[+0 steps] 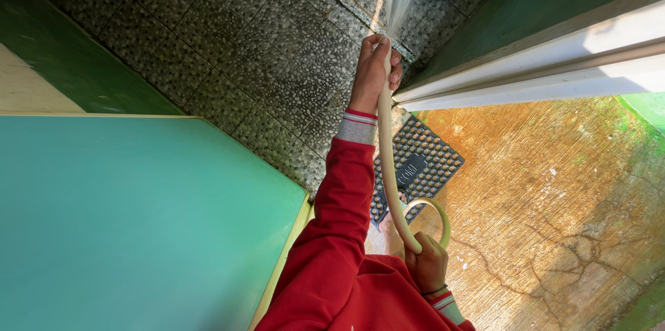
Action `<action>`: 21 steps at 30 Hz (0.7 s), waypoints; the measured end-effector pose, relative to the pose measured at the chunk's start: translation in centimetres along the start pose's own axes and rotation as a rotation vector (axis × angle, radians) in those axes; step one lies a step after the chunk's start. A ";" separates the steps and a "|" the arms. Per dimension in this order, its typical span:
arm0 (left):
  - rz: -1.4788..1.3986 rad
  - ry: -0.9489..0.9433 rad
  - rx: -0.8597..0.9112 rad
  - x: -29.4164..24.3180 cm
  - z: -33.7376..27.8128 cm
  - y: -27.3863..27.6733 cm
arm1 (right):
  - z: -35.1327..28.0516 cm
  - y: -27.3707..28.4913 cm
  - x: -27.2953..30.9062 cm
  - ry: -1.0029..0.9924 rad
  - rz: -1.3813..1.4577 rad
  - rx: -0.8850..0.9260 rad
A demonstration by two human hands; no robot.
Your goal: The person uses a hose to spray water on a tiled floor and a squat toilet in a small bathroom. They move the hose back and forth to rinse the floor and the toilet bowl, then step back outside the room to continue rinsing the entrance area.
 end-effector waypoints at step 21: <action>-0.029 -0.063 -0.127 -0.8 -1.6 5.4 | -0.8 -0.6 -1.6 0.033 -0.015 0.026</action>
Point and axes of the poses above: each hand's wrist, its own z-axis towards the middle knuckle, its own y-axis out of the back of the hand, x = y × z, the point moved 7 cm from there along z, towards the middle knuckle, and after that the axes turned 10 degrees about -z, right-handed, at the moved point
